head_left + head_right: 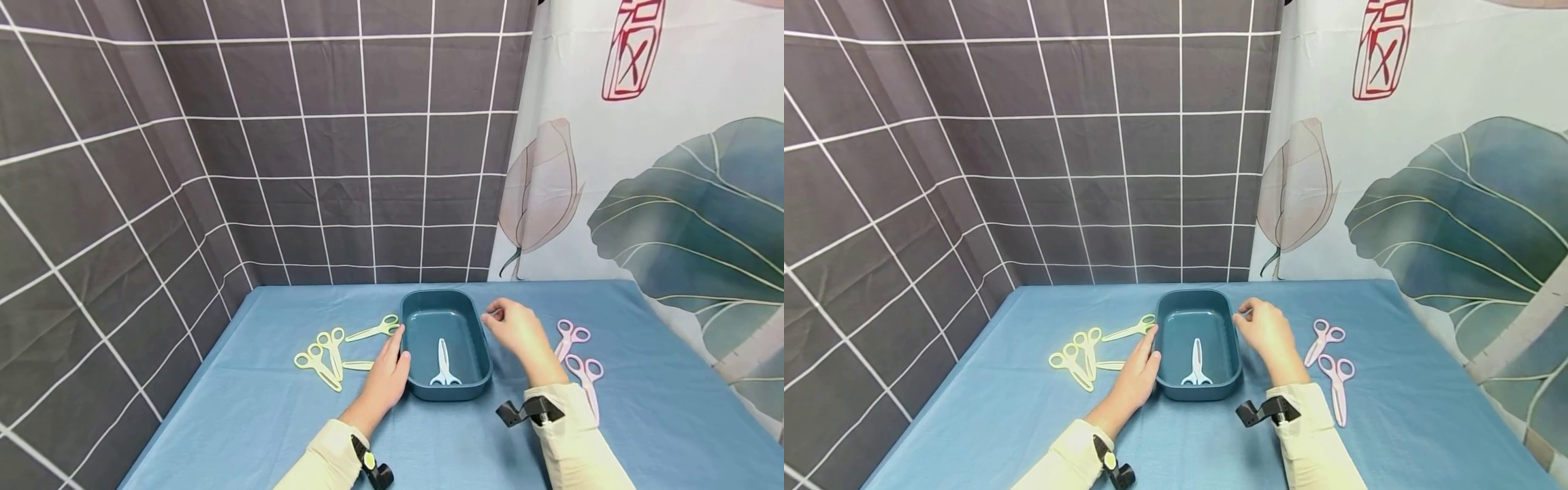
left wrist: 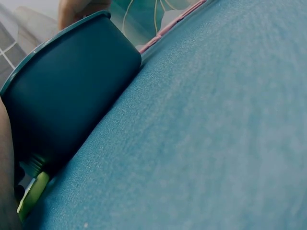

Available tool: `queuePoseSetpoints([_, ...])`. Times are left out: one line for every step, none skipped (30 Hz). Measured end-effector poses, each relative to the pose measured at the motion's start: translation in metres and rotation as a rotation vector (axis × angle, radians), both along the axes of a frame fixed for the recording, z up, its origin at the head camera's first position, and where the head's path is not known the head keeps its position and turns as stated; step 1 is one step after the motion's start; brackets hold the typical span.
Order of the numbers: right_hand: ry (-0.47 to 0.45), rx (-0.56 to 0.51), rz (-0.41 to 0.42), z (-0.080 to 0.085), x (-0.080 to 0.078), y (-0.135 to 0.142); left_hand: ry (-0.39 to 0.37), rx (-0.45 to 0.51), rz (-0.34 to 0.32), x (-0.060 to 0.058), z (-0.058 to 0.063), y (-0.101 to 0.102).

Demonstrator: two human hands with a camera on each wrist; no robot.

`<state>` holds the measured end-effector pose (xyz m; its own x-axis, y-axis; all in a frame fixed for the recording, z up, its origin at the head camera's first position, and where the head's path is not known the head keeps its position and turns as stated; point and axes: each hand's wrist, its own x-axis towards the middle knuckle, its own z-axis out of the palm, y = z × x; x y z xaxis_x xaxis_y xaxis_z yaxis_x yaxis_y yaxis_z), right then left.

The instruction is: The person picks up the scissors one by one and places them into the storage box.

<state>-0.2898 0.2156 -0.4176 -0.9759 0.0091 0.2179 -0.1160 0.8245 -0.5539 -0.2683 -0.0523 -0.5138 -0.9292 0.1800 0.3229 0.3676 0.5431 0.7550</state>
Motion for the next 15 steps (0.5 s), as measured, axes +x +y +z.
queuePoseSetpoints([-0.003, -0.002, -0.018, 0.001, 0.000, 0.005, 0.000, -0.002, 0.001, 0.000, 0.000, 0.000])
queuePoseSetpoints([-0.014, -0.006, -0.033, 0.002, 0.000, 0.010, -0.003, -0.003, 0.002, 0.000, 0.000, 0.000])
queuePoseSetpoints([-0.027, -0.006, -0.049, 0.002, 0.000, 0.015, 0.002, -0.003, 0.002, 0.000, 0.000, 0.000])
queuePoseSetpoints([-0.049, -0.006, -0.065, 0.002, 0.000, 0.020, 0.007, -0.001, 0.000, 0.000, 0.000, -0.001])
queuePoseSetpoints([-0.074, -0.002, -0.081, 0.001, 0.000, 0.025, 0.006, -0.001, 0.000, 0.000, 0.000, -0.001])
queuePoseSetpoints([-0.105, 0.006, -0.098, 0.000, 0.000, 0.029, 0.002, 0.000, -0.002, 0.000, 0.001, -0.001])
queuePoseSetpoints([-0.137, 0.016, -0.115, -0.001, 0.000, 0.034, 0.000, 0.000, -0.003, 0.000, 0.001, -0.001])
queuePoseSetpoints([-0.169, 0.029, -0.129, -0.003, 0.000, 0.039, -0.003, 0.001, -0.003, 0.000, 0.001, -0.001])
queuePoseSetpoints([-0.199, 0.047, -0.140, -0.005, -0.001, 0.043, -0.007, 0.002, -0.003, 0.001, 0.001, -0.001])
queuePoseSetpoints([-0.226, 0.067, -0.145, -0.006, -0.001, 0.048, -0.014, 0.001, -0.002, 0.001, 0.001, -0.001])
queuePoseSetpoints([-0.252, 0.082, -0.145, -0.008, -0.001, 0.052, -0.022, -0.001, -0.001, 0.001, 0.001, -0.001])
queuePoseSetpoints([-0.274, 0.091, -0.143, -0.009, -0.001, 0.057, -0.024, -0.003, 0.000, 0.002, 0.001, -0.001])
queuePoseSetpoints([-0.290, 0.099, -0.140, -0.011, -0.001, 0.061, -0.019, -0.005, 0.000, 0.001, 0.001, -0.001])
queuePoseSetpoints([-0.304, 0.101, -0.136, -0.012, 0.000, 0.064, -0.020, -0.007, 0.000, 0.002, 0.001, -0.001])
queuePoseSetpoints([-0.317, 0.101, -0.136, -0.014, 0.000, 0.068, -0.018, -0.009, 0.000, 0.002, 0.000, -0.001])
